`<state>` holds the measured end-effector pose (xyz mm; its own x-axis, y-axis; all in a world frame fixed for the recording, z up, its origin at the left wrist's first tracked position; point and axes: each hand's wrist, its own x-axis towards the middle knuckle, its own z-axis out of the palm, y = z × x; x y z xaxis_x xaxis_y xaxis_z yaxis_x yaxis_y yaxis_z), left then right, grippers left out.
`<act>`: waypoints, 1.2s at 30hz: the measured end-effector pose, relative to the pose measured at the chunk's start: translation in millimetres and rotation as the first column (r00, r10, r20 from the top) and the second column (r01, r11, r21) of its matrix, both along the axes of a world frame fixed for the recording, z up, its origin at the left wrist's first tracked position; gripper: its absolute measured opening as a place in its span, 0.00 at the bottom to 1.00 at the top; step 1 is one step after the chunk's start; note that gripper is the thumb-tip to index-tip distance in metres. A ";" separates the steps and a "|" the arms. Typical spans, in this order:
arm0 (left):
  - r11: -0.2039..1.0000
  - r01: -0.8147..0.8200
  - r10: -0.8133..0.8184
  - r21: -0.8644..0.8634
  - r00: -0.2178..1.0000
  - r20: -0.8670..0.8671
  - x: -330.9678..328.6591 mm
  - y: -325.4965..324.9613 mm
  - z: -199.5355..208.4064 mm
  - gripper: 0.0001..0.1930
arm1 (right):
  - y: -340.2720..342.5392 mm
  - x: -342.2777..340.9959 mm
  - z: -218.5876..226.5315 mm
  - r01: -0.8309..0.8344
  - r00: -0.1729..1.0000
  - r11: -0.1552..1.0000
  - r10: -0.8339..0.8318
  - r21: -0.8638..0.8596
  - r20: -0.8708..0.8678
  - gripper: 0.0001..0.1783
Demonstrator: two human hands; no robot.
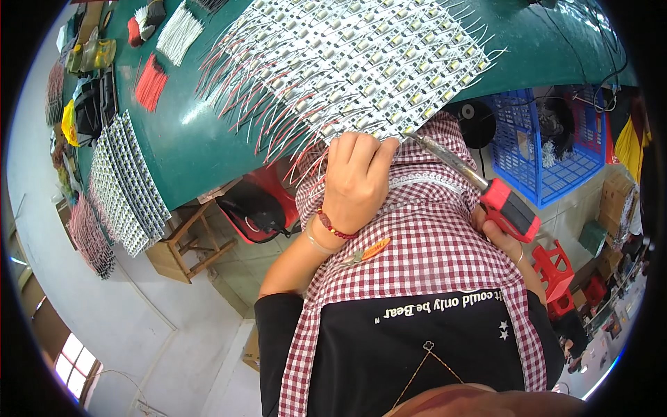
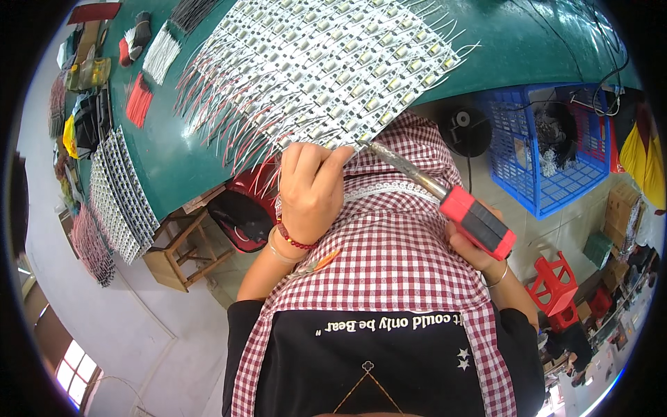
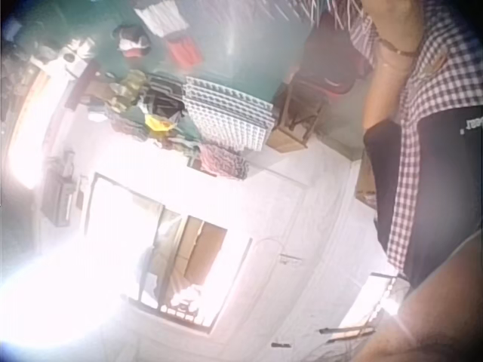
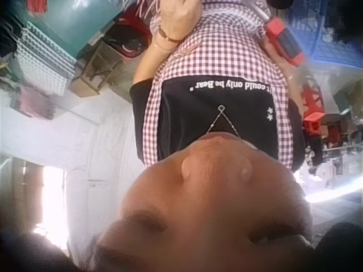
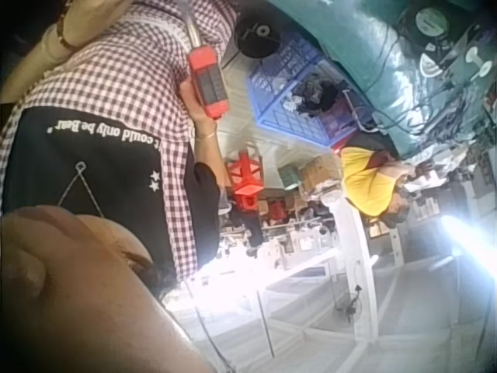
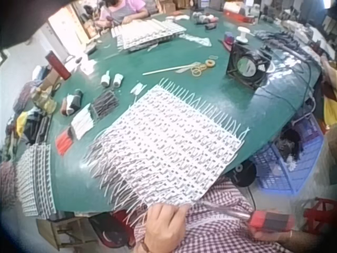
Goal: The person uses a red soldering iron to attach red and white wires to a large LED panel on a green workbench. They repeatedly pick up wires, position them on the board, and apply the soldering iron to secure the connections.
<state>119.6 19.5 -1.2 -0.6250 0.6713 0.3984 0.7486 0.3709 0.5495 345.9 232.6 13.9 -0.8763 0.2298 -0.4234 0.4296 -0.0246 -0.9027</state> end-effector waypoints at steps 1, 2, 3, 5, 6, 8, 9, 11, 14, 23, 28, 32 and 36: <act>1.000 -0.002 0.002 -0.001 1.000 0.001 0.8 0.1 0.0 0.16 | -1.5 -6.0 5.6 0.029 0.998 0.998 -0.032 -0.055 -0.047 0.15; 1.000 -0.004 0.004 -0.002 1.000 0.002 1.7 0.1 -0.3 0.16 | 0.5 -4.0 4.6 0.015 0.998 0.998 -0.018 -0.053 -0.054 0.16; 1.000 -0.006 0.006 -0.003 1.000 0.002 2.6 0.1 -0.4 0.16 | 3.6 -0.3 2.4 0.001 0.998 0.999 -0.005 -0.051 -0.060 0.17; 1.000 -0.007 0.007 -0.011 1.000 -0.002 -0.6 -0.9 -2.0 0.16 | 0.7 -5.8 2.9 0.046 0.996 0.996 -0.051 -0.080 -0.072 0.19; 1.000 -0.008 0.008 -0.014 1.000 -0.005 -2.3 -1.5 -2.6 0.16 | -4.6 -11.8 6.1 0.101 0.991 0.989 -0.110 -0.110 -0.074 0.20; 0.999 -0.021 0.021 -0.045 1.000 -0.011 -0.3 -1.6 -0.5 0.15 | -7.5 -17.3 9.0 0.147 0.982 0.979 -0.161 -0.138 -0.102 0.22; 0.998 -0.029 0.028 -0.060 1.000 -0.014 0.9 -1.9 0.5 0.15 | -6.2 -20.0 8.2 0.139 0.979 0.981 -0.157 -0.134 -0.128 0.24; 0.996 -0.045 0.043 -0.081 0.999 -0.026 1.2 -2.1 1.8 0.16 | -6.4 -25.7 6.7 0.143 0.969 0.981 -0.166 -0.132 -0.182 0.27; 0.984 -0.142 0.128 -0.108 0.984 -0.128 3.4 -3.3 8.0 0.16 | -7.3 -34.8 1.4 0.143 0.946 0.980 -0.176 -0.138 -0.271 0.31; 0.953 -0.135 -0.010 -0.271 0.880 -0.475 17.0 1.6 -17.2 0.06 | -3.5 -60.0 -4.3 0.136 0.886 0.983 -0.176 -0.122 -0.429 0.31; 0.976 -0.005 -0.086 -0.219 0.911 -0.404 9.0 -8.0 -8.7 0.01 | -0.4 -62.8 -9.0 0.155 0.865 0.977 -0.207 -0.148 -0.457 0.31; 0.968 -0.008 -0.083 -0.252 0.933 -0.351 10.0 -13.7 -5.7 0.05 | -0.4 -69.6 -11.9 0.177 0.835 0.970 -0.238 -0.167 -0.496 0.29; 0.958 -0.103 0.010 -0.269 0.945 -0.327 20.0 -0.9 -12.5 0.11 | 2.5 -87.3 -9.3 0.119 0.830 0.967 -0.221 -0.225 -0.513 0.29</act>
